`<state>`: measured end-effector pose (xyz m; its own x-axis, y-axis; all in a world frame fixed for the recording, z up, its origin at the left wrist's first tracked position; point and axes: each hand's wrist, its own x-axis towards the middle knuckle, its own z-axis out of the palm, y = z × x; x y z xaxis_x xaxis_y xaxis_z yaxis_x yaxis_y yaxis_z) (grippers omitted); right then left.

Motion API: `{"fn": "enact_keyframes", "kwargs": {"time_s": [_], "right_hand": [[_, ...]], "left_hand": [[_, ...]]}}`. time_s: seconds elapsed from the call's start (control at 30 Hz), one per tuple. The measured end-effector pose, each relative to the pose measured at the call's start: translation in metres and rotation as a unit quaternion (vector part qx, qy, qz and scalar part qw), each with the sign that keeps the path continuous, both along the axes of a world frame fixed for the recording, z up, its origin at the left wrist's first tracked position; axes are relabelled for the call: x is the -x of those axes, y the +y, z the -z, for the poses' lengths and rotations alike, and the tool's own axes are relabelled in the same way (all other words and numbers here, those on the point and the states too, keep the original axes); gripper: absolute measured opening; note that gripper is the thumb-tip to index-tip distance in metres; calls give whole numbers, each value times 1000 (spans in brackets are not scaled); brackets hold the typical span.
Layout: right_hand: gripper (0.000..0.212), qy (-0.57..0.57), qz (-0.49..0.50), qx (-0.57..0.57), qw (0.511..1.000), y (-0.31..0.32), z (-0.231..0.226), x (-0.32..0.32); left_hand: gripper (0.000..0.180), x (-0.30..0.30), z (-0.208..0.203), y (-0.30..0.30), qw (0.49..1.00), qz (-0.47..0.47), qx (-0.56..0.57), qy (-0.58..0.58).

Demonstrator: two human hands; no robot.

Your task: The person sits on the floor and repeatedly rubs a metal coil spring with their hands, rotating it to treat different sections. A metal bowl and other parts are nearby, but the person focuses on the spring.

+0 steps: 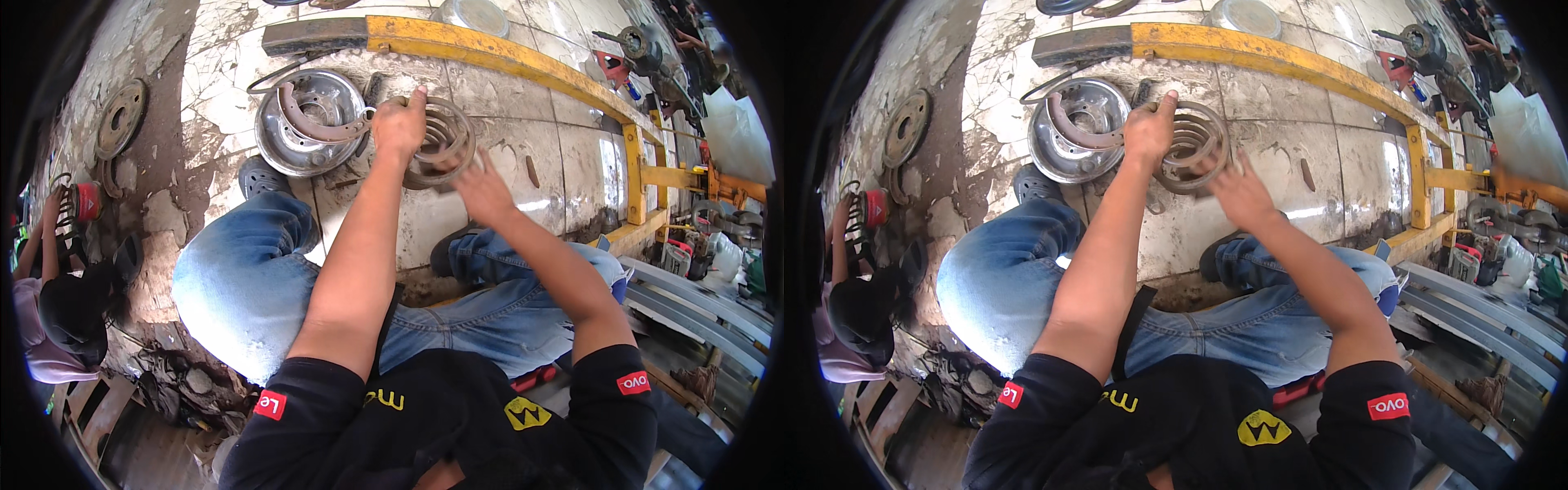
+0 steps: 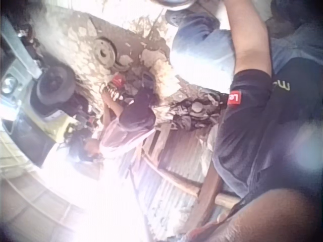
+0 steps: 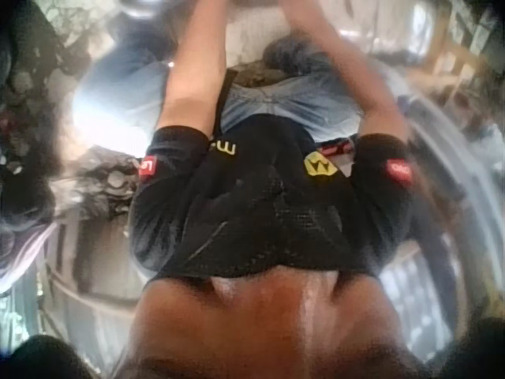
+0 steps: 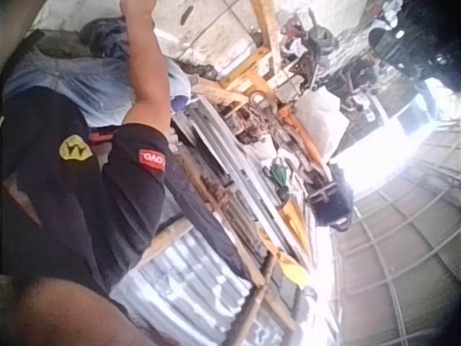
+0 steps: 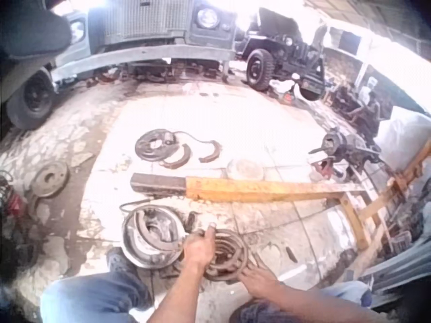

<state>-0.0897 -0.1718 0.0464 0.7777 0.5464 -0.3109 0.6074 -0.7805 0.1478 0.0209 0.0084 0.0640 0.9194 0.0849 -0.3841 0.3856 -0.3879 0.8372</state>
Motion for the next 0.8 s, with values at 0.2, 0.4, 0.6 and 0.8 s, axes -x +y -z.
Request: {"fn": "enact_keyframes", "kwargs": {"time_s": [0.2,0.4,0.6,0.8], "right_hand": [[74,28,45,1,999,19,1,12],[69,-34,173,25,984,19,0,6],[62,42,115,-105,987,40,2,33],[60,20,108,-139,984,41,25,48]], "left_hand": [[64,4,2,-3,1000,-16,-6,-11],[64,6,8,-2,999,-20,-21,-33],[64,11,10,-6,995,-86,28,-28],[65,21,21,-24,965,-182,188,24]]}}
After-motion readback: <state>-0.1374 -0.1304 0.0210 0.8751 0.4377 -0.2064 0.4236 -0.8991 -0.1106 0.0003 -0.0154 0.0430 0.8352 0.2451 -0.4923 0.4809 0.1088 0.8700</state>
